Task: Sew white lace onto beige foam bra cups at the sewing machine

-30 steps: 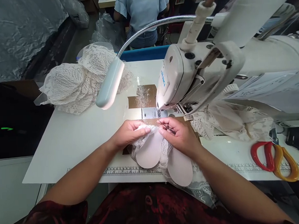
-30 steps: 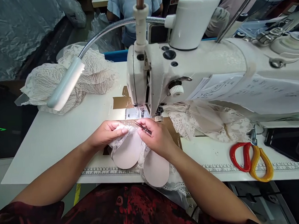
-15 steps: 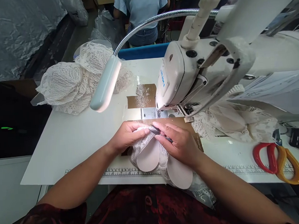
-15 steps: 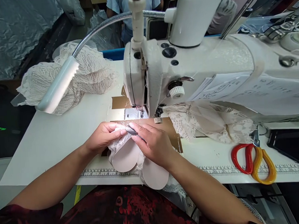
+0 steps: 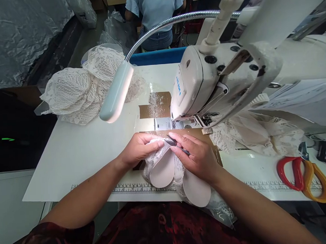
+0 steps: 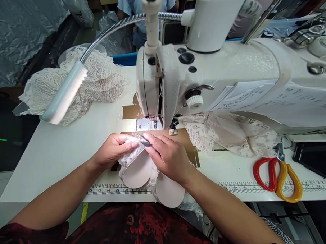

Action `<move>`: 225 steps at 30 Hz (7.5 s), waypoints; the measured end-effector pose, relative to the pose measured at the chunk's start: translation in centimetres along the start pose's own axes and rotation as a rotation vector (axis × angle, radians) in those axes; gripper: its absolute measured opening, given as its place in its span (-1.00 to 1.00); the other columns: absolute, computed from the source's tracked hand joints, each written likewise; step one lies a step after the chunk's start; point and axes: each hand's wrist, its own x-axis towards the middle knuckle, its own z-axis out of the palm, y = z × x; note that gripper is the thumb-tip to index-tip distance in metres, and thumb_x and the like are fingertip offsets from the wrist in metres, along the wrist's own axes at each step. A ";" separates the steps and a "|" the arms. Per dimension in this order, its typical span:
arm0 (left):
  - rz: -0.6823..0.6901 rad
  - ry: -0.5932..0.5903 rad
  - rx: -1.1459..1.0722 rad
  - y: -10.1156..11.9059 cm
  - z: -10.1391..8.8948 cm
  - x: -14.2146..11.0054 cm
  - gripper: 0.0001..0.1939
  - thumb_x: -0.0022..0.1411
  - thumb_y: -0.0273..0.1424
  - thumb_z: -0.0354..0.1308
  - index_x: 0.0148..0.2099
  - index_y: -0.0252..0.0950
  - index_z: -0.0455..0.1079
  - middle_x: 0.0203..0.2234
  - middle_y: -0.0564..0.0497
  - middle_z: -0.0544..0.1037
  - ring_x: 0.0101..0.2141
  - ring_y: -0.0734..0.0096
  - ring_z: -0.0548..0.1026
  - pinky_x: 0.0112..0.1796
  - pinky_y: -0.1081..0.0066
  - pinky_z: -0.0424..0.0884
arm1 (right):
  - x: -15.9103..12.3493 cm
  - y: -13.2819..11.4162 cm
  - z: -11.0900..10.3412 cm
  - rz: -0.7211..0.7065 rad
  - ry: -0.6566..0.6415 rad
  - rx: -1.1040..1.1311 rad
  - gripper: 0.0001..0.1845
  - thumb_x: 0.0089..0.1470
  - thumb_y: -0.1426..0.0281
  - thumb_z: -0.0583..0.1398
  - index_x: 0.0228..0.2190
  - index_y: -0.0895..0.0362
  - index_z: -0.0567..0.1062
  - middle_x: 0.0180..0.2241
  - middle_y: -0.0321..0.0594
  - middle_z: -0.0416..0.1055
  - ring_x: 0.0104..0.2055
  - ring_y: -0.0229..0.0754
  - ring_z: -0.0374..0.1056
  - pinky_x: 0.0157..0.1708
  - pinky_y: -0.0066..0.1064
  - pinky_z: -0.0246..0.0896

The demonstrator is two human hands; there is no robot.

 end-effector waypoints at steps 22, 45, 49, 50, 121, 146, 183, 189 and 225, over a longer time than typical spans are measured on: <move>0.019 -0.021 -0.094 -0.2 0.3 -0.2 -0.78 0.10 -0.29 0.20 -0.37 -0.33 0.27 -0.59 0.13 0.31 -0.60 0.61 0.21 -0.56 0.56 0.09 | 0.7 -0.2 -0.6 0.252 -0.054 0.253 -0.54 0.03 0.19 0.22 -0.03 0.03 0.42 -0.13 -0.13 0.51 -0.15 -0.04 0.47 -0.25 -0.25 0.44; -0.041 -0.065 0.067 0.2 -0.1 -0.2 -0.69 0.08 -0.25 0.27 -0.24 -0.42 0.49 -0.52 0.01 0.48 -0.52 0.53 0.38 -0.50 0.56 0.28 | 1.1 -0.4 -0.1 0.286 -0.172 0.321 -0.82 0.06 0.26 0.18 -0.34 0.11 0.45 -0.46 -0.30 0.40 -0.45 -0.26 0.28 -0.45 -0.45 0.18; -0.049 0.022 0.062 0.1 0.1 -0.2 -0.72 0.09 -0.25 0.27 -0.32 -0.42 0.46 -0.56 0.03 0.47 -0.55 0.54 0.38 -0.53 0.57 0.28 | 0.6 0.2 -0.3 0.203 -0.061 0.306 -0.64 0.15 0.18 0.09 -0.08 0.08 0.42 -0.19 -0.19 0.48 -0.19 -0.16 0.40 -0.20 -0.34 0.30; -0.048 0.042 0.067 0.1 0.2 -0.2 -0.72 0.09 -0.25 0.27 -0.33 -0.42 0.45 -0.57 0.03 0.46 -0.56 0.55 0.38 -0.54 0.57 0.28 | 0.5 0.3 -0.5 0.180 -0.034 0.285 -0.62 0.17 0.19 0.07 -0.04 0.08 0.41 -0.15 -0.18 0.48 -0.15 -0.15 0.40 -0.16 -0.33 0.30; 0.030 0.117 0.072 -0.3 -0.1 -0.1 -0.73 0.14 -0.23 0.22 -0.29 -0.37 0.48 -0.58 0.06 0.46 -0.58 0.58 0.36 -0.56 0.59 0.27 | 0.1 0.2 0.1 0.173 -0.103 0.153 -0.71 0.13 0.31 0.12 -0.10 0.09 0.45 -0.26 -0.20 0.55 -0.28 -0.15 0.47 -0.32 -0.33 0.36; 0.186 -0.143 0.080 -0.4 0.0 0.3 -0.84 0.14 -0.36 0.22 -0.37 -0.36 0.35 -0.31 -0.02 0.46 -0.28 0.44 0.41 -0.22 0.45 0.34 | 1.3 -0.2 0.0 0.277 -0.200 0.291 -0.81 0.02 0.24 0.19 -0.47 0.11 0.45 -0.63 -0.37 0.28 -0.54 -0.28 0.21 -0.55 -0.45 0.12; 0.136 -0.122 0.070 0.5 -2.2 0.1 -0.73 0.17 -0.36 0.16 -0.51 -0.38 0.25 -0.63 0.10 0.31 -0.56 0.63 0.24 -0.48 0.53 0.14 | 2.0 -1.7 -3.2 0.100 -0.320 -0.003 -0.64 0.20 0.24 0.05 -0.03 0.08 0.42 -0.09 -0.19 0.49 -0.10 -0.09 0.39 -0.15 -0.31 0.21; 0.143 -0.086 0.050 0.5 -2.0 -0.1 -0.75 0.13 -0.35 0.19 -0.51 -0.38 0.29 -0.64 0.09 0.36 -0.56 0.62 0.28 -0.48 0.53 0.17 | 2.8 -3.8 -2.4 0.141 -0.367 -0.096 -0.76 0.13 0.26 0.14 -0.19 0.04 0.52 -0.32 -0.29 0.54 -0.37 -0.17 0.39 -0.38 -0.37 0.17; 0.447 -0.120 0.900 -0.2 -1.4 -0.3 -0.67 0.23 -0.26 0.02 -0.54 -0.31 0.23 -0.63 0.13 0.24 -0.55 0.53 0.15 -0.49 0.48 0.02 | 1.2 -0.2 -1.7 0.099 -0.198 0.029 -0.83 0.07 0.27 0.18 -0.30 0.09 0.46 -0.16 -0.17 0.46 -0.14 -0.11 0.33 -0.21 -0.31 0.21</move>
